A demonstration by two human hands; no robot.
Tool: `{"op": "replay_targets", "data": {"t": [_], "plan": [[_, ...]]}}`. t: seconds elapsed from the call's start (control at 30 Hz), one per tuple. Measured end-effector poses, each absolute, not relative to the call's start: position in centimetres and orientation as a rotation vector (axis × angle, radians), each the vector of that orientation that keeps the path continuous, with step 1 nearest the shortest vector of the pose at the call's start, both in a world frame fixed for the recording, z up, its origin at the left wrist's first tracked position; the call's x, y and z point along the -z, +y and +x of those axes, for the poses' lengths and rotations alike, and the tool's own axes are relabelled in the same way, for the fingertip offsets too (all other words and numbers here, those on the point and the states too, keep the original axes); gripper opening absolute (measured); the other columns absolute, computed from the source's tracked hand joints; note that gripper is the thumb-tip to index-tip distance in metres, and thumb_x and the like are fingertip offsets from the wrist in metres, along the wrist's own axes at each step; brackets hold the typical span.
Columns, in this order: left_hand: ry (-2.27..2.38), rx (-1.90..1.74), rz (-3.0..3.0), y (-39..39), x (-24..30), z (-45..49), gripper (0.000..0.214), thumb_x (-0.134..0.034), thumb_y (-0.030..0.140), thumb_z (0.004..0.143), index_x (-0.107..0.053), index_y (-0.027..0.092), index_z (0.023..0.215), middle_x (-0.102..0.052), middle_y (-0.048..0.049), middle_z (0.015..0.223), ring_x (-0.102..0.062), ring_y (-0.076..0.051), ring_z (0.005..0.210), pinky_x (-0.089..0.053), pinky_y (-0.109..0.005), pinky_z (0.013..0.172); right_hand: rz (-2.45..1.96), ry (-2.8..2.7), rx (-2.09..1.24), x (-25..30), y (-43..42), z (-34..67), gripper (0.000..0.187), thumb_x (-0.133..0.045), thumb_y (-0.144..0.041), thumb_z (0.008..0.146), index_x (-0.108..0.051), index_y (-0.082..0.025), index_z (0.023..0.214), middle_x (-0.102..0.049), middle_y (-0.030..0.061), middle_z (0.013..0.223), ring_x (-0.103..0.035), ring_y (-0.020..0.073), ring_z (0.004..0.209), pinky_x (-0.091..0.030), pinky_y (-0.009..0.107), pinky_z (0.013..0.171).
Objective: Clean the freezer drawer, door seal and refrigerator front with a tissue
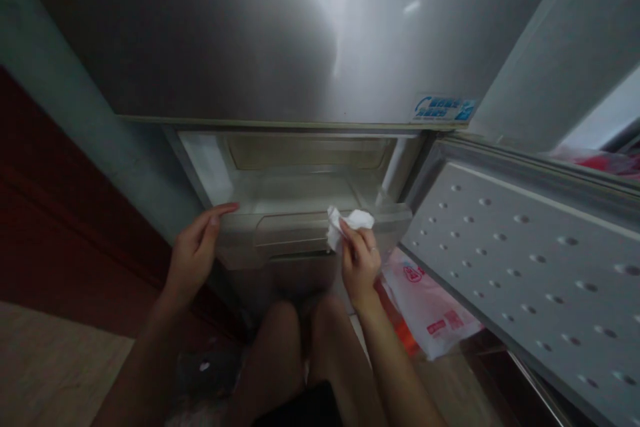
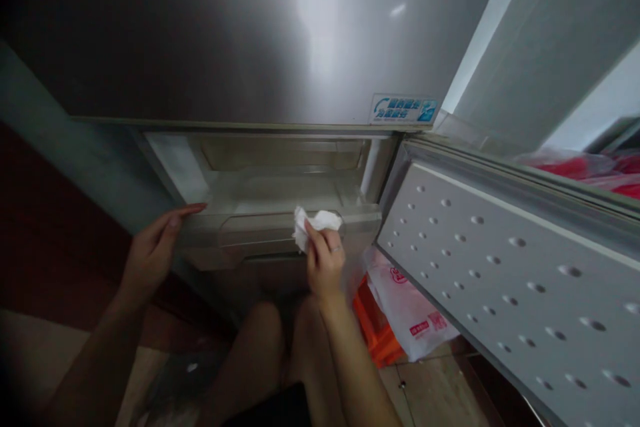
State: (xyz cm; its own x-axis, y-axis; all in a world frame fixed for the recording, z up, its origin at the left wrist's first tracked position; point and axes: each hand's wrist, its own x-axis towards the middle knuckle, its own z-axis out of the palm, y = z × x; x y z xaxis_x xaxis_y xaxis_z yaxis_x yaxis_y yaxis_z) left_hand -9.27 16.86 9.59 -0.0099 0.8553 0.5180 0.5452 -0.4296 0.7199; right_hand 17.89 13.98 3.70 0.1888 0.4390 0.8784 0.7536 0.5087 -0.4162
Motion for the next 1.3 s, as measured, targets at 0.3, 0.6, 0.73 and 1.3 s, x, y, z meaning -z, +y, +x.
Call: {"op": "replay_targets", "data": {"t": [0.3,0.6,0.73,1.3], "plan": [[1.269,-1.248,1.984,18.1,-11.5,-11.4,0.048,-0.029,0.046,0.096,-0.067,0.016,0.101,-0.07,-0.0108,0.113,-0.06,-0.023,0.112,-0.037,-0.04,0.107,-0.905,-2.027,0.406,-4.8,14.7,7.9,0.028,-0.044,-0.017,0.096,-0.065,-0.02,0.113,-0.062,0.0055,0.081,-0.054,0.0172,0.077,-0.044,0.029,0.067],[1.299,-1.058,2.099,18.2,-13.3,-11.5,0.047,-0.03,0.042,0.093,-0.069,0.017,0.094,-0.074,-0.0081,0.102,-0.065,-0.022,0.103,-0.045,-0.035,0.098,-0.94,-2.279,0.457,-5.7,14.5,2.7,0.015,-0.047,-0.021,0.095,-0.061,-0.02,0.101,-0.061,0.004,0.085,-0.056,0.0174,0.08,-0.045,0.029,0.068],[1.341,-1.033,2.144,18.0,-13.3,-11.5,0.049,-0.029,0.041,0.093,-0.071,0.016,0.097,-0.074,-0.0078,0.105,-0.066,-0.021,0.104,-0.046,-0.035,0.098,-0.965,-2.344,0.447,-3.8,14.5,1.6,0.012,-0.05,-0.019,0.094,-0.061,-0.019,0.096,-0.062,0.0039,0.085,-0.057,0.0185,0.081,-0.046,0.03,0.066],[1.364,-1.034,2.281,18.1,-12.6,-11.5,0.05,-0.027,0.04,0.094,-0.069,0.014,0.101,-0.073,-0.008,0.104,-0.066,-0.021,0.102,-0.048,-0.032,0.092,-0.851,-2.315,0.454,-4.7,15.1,2.7,0.016,-0.05,-0.016,0.093,-0.064,-0.016,0.1,-0.062,0.008,0.097,-0.055,0.019,0.086,-0.043,0.031,0.066]]}}
